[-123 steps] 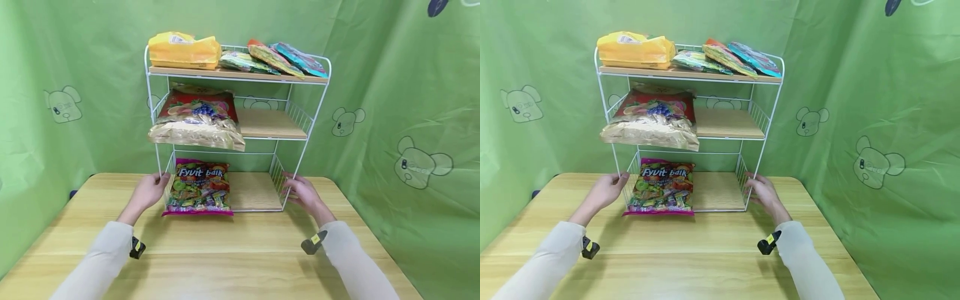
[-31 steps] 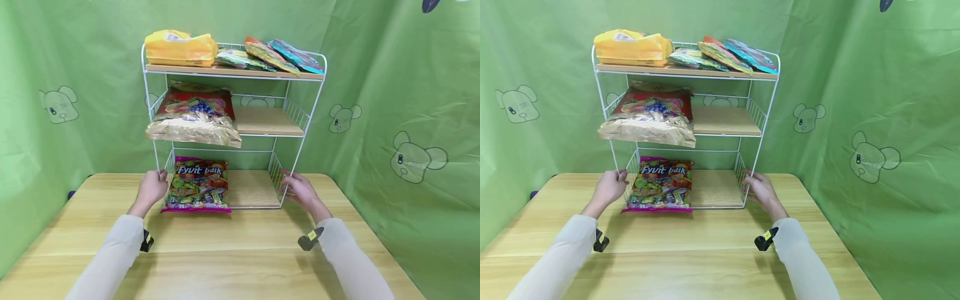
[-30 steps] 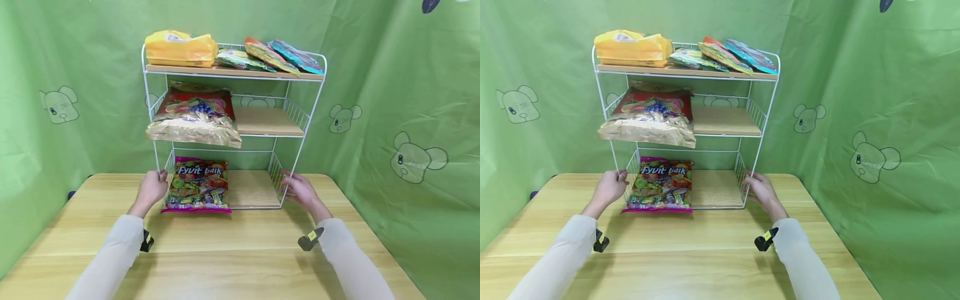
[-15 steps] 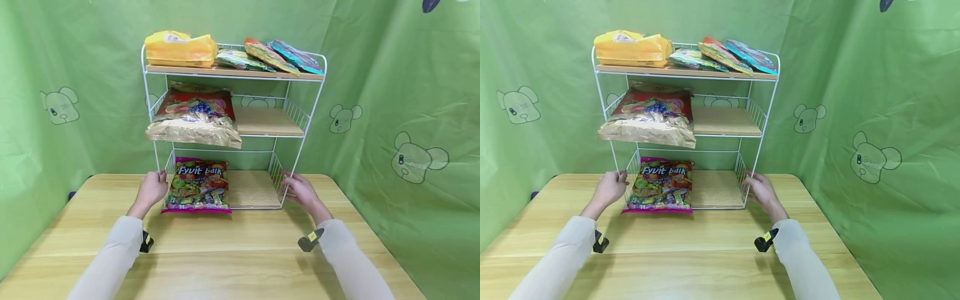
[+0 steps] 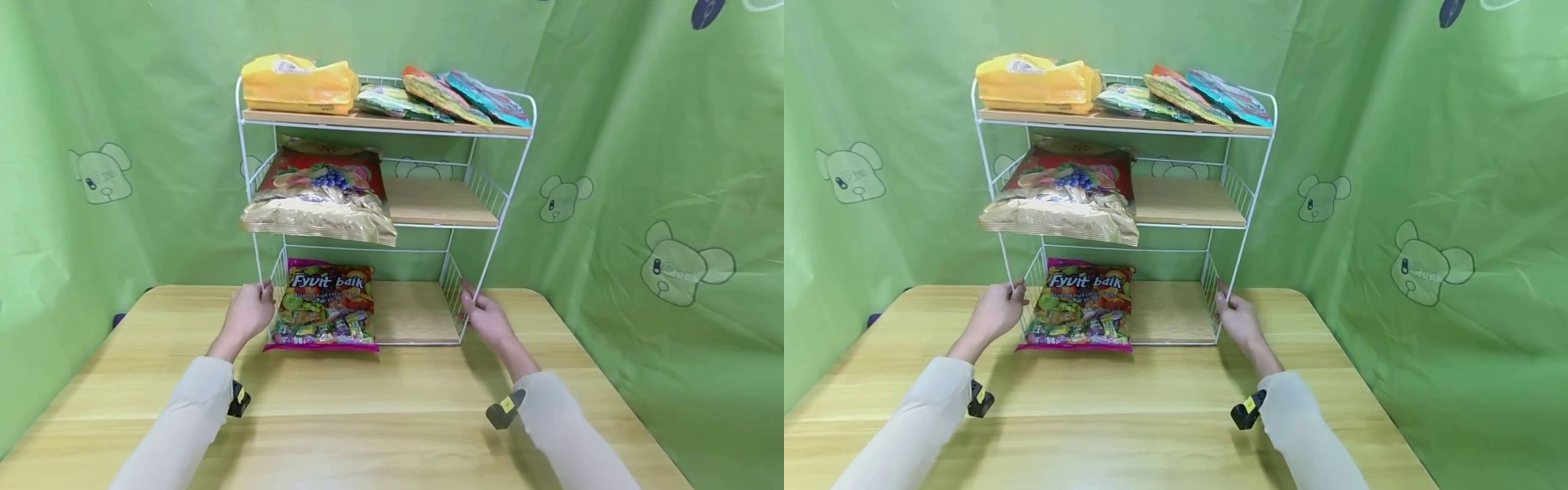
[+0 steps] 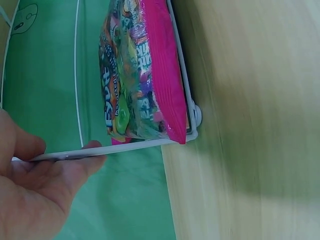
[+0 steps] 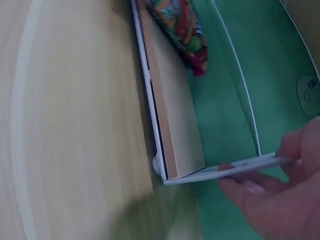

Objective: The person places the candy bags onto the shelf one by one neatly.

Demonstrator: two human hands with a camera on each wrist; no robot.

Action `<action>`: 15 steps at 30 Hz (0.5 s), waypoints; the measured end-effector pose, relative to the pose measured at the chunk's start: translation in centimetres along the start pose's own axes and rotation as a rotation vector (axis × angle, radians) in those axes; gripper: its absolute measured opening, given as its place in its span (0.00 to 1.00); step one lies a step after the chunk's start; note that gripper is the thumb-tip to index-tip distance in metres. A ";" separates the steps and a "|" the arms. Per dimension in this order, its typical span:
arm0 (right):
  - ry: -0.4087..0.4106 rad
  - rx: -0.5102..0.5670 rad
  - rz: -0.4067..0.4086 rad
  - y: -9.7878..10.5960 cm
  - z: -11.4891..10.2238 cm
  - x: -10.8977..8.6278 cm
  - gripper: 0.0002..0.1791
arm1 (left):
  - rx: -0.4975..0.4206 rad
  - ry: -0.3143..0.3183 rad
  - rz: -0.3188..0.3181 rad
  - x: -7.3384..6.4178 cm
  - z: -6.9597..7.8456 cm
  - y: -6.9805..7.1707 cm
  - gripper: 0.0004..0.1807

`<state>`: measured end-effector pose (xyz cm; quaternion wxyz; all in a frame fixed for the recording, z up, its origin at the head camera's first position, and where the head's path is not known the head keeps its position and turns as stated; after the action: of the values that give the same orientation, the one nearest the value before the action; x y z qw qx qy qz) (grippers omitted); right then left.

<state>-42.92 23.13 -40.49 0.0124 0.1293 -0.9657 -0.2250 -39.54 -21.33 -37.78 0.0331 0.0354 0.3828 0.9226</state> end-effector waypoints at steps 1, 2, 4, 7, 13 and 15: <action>-0.014 -0.042 0.032 -0.1 0.0 0.0 0.27 | -0.004 0.002 -0.002 0.0 0.0 -0.1 0.25; -0.025 -0.081 0.063 -0.1 0.1 -0.1 0.27 | -0.012 0.004 -0.005 -0.1 -0.1 -0.2 0.25; -0.044 -0.142 0.097 -0.2 0.2 -0.1 0.26 | -0.032 0.007 -0.012 -0.1 -0.2 -0.3 0.25; -0.028 -0.219 0.129 -0.2 0.2 -0.1 0.27 | -0.051 0.003 -0.021 -0.1 -0.4 -0.4 0.26; -0.009 -0.330 0.098 -0.3 0.2 0.2 0.29 | -0.046 -0.001 -0.011 -0.3 -1.4 -0.5 0.30; -0.012 -0.356 0.079 -0.3 0.1 0.2 0.30 | -0.016 0.002 -0.017 -0.5 -1.8 -0.5 0.31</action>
<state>-43.04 22.83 -40.70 0.0384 0.0856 -0.9149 -0.3926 -39.16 -22.23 -39.43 0.0409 0.0308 0.3755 0.9254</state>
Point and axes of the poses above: each hand's wrist, its own x-axis towards the middle knuckle, its own y-axis out of the back of the hand, z = x × y, the point moved 6 cm from there along x, towards the middle knuckle, and after that the axes turned 14 degrees about -z, right-handed, at the moved point
